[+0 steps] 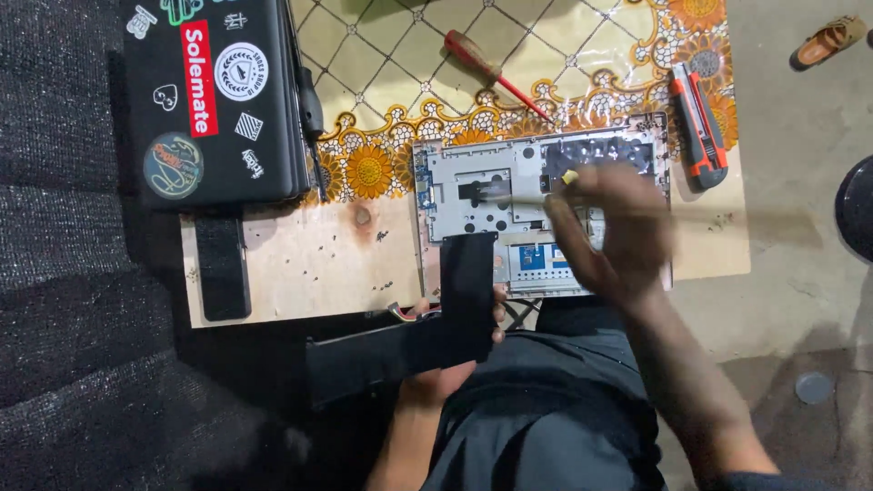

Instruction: The person uses a screwdriver to remove screws from the back of a laptop. They then remove the battery, clean it with a brush, and place it aside. The person continues to remove more screws from the laptop chassis.

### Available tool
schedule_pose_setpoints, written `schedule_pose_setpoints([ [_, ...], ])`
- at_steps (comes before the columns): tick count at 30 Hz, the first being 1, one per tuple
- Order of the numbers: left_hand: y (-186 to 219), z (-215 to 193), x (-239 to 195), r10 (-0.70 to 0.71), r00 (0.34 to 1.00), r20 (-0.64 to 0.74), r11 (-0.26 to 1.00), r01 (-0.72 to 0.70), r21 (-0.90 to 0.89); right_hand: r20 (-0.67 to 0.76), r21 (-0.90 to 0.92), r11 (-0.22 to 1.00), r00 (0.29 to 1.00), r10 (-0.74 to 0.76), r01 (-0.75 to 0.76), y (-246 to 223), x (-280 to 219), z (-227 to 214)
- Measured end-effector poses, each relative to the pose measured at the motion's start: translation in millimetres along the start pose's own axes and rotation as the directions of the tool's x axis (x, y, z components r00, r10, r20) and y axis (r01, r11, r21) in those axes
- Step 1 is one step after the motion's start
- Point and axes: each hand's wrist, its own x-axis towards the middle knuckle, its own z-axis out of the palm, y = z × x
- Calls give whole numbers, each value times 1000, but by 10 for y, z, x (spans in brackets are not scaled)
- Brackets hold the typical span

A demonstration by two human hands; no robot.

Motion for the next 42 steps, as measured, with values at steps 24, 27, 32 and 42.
schedule_pose_setpoints([
  [24,66,111,117,-84,995,-59,995,81,-51,299,480,870,954,-38,-115,-802,-697,-399],
  [27,50,224,119,-87,992,-94,995,82,-55,228,327,921,964,138,-209,-196,-1081,-735],
  [32,49,144,122,-100,989,-113,973,73,-221,145,236,970,989,32,-66,-582,-944,-585],
  [42,87,322,229,54,995,-80,997,-58,-48,242,58,993,966,90,-107,-822,-1074,-707],
])
